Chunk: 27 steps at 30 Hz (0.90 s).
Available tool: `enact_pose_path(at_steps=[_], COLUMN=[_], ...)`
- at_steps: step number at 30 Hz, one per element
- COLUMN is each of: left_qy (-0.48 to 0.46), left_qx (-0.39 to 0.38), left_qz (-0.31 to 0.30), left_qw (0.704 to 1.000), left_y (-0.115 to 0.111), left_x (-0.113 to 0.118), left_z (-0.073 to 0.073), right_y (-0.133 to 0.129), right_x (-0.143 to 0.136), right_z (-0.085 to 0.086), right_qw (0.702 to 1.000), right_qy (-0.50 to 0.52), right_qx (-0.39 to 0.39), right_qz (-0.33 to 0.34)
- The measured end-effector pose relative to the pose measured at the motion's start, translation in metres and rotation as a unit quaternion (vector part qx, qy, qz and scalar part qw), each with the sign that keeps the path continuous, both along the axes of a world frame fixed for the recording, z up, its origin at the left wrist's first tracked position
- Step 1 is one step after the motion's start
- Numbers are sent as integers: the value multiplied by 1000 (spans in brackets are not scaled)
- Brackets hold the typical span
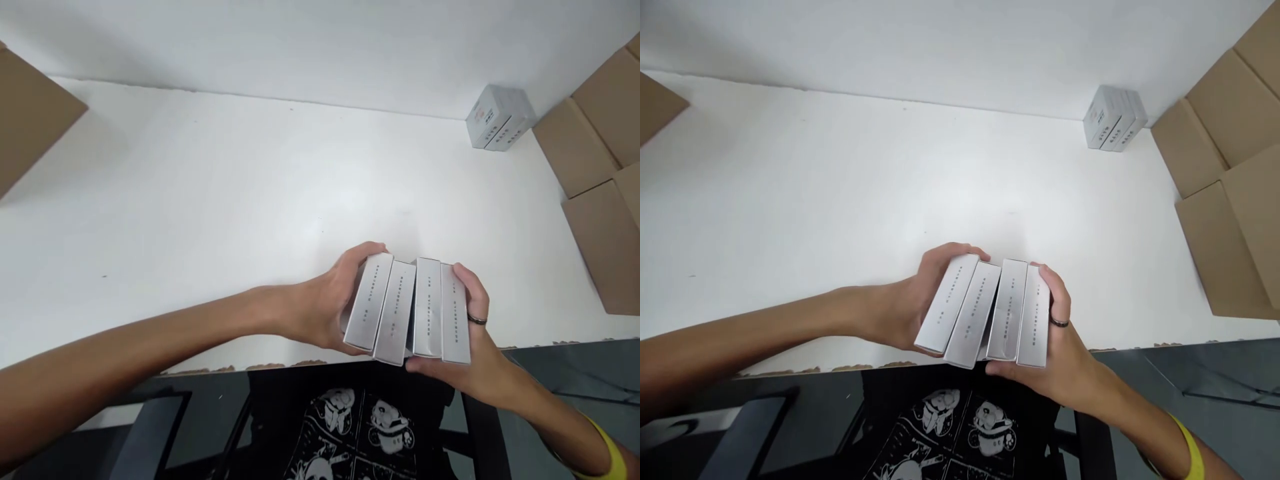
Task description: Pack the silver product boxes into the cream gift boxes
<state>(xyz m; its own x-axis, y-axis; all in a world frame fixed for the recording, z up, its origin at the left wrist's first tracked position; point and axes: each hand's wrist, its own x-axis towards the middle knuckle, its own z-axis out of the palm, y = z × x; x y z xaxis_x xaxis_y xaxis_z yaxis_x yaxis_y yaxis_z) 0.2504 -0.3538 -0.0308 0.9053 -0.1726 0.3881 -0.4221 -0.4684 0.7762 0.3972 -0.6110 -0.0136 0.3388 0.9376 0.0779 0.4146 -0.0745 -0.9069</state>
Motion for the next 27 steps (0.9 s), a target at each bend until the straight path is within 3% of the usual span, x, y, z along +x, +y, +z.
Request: enact_pose_path(at_steps=[3,7,14,19,27], left_qy=[19,24,34,31,-12], left_qx=[-45,-55,-53,-44,-44], left_qz=[-62,-45,6,37,26], left_qw=[997,997,998,998,999], left_y=[-5,-8,-7,-5,1], left_x=[-1,-5,-3,1,5], left_z=[2,3,3,-1,-1], right_y=[1,5,22,33,36], right_x=[3,19,42,47,41], right_z=[5,9,5,6,6], right_qw=[999,997,995,991,989], right_qy=[10,-18,-63,-104,-113], right_qx=[1,-8,-3,-5,40], right_qz=[43,77,81,84,88])
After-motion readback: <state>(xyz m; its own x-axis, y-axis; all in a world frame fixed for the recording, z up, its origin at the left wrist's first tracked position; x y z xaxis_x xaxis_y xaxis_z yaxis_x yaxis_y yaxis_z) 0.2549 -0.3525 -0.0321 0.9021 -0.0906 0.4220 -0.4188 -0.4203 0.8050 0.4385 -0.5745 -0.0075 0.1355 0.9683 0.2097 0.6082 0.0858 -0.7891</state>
